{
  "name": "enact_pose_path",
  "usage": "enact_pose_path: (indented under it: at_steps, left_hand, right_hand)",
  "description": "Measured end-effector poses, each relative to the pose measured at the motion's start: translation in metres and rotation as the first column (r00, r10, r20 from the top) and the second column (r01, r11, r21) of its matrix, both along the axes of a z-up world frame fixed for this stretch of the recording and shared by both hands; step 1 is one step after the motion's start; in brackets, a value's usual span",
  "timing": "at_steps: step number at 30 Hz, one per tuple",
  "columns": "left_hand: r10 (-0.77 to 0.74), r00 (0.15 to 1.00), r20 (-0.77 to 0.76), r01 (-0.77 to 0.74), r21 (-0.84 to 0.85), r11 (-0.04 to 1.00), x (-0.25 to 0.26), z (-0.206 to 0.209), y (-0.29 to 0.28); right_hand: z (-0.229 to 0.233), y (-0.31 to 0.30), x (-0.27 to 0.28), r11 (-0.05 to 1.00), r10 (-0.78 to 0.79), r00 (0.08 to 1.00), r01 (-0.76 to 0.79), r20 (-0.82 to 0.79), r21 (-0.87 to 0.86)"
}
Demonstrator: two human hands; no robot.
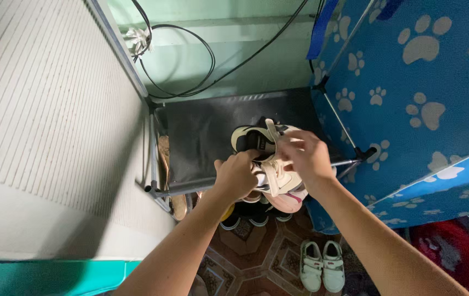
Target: The person removes multiple pairs of shoes from a multi-tier shoe rack and places them on the floor. The person handles sneakers, sandals, and clogs one at a time, moving them from the rack to the floor.
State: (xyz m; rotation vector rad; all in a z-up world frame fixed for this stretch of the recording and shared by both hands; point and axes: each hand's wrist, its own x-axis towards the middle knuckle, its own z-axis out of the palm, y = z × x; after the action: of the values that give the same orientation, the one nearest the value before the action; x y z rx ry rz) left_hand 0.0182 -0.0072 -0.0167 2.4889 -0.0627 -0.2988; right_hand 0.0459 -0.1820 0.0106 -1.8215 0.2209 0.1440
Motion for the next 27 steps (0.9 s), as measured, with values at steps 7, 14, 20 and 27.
enact_pose_path:
  at_steps: [7,14,20,27]
  left_hand:
    - [0.009,0.992,0.128,0.002,-0.087,0.996,-0.001,-0.007,0.001]
    - [-0.005,1.000,-0.024,0.004,-0.050,0.999,-0.004,0.005,0.000]
    - [0.033,0.998,-0.059,-0.037,-0.056,0.998,-0.001,0.000,-0.003]
    - [0.051,0.998,-0.044,-0.055,-0.102,0.993,-0.004,0.001,-0.004]
  right_hand:
    - [-0.021,-0.037,-0.028,0.947,0.285,0.779,-0.318,-0.558,0.041]
    - [-0.046,-0.023,-0.034,0.948,0.307,0.841,-0.311,-0.446,0.067]
    - [-0.068,-0.002,-0.047,0.964,0.058,0.908,0.058,-0.415,0.260]
    - [-0.076,0.024,-0.064,0.978,-0.083,0.922,0.148,-0.377,0.148]
